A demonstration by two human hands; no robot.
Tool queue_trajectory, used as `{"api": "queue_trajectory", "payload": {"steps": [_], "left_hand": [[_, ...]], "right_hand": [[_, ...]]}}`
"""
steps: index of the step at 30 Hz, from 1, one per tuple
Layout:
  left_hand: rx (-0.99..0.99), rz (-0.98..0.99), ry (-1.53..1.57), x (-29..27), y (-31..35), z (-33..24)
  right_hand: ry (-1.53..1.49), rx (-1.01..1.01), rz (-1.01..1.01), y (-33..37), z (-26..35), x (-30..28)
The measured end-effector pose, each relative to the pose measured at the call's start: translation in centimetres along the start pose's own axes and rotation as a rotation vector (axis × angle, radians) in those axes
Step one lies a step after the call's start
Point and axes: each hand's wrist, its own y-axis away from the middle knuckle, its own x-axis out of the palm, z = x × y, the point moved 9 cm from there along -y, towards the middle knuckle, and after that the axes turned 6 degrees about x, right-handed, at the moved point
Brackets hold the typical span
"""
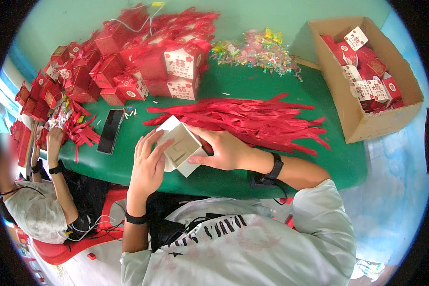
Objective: The person assembles small red gift boxes by filling them with wrapped candies, closing the lids, and tying red ribbons around them. Completed boxes are placed into a cardboard box on the right side of the table.
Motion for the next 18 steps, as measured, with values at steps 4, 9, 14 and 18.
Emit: {"api": "queue_trajectory", "payload": {"steps": [4,9,14,18], "left_hand": [[0.005,0.004,0.073,0.7,-0.4,0.2],[-0.036,-0.058,0.252,1.5,-0.7,-0.5],[-0.077,-0.115,0.308,3.4,0.2,1.7],[-0.04,-0.172,0.24,3.4,0.5,1.3]], "right_hand": [[-0.094,0.026,0.005,0.1,-0.9,0.9],[-0.184,0.005,0.002,0.0,-1.2,0.9],[-0.026,-0.052,-0.051,0.0,-0.3,-0.4],[0.048,-0.024,-0.238,-1.8,0.4,-8.0]]}}
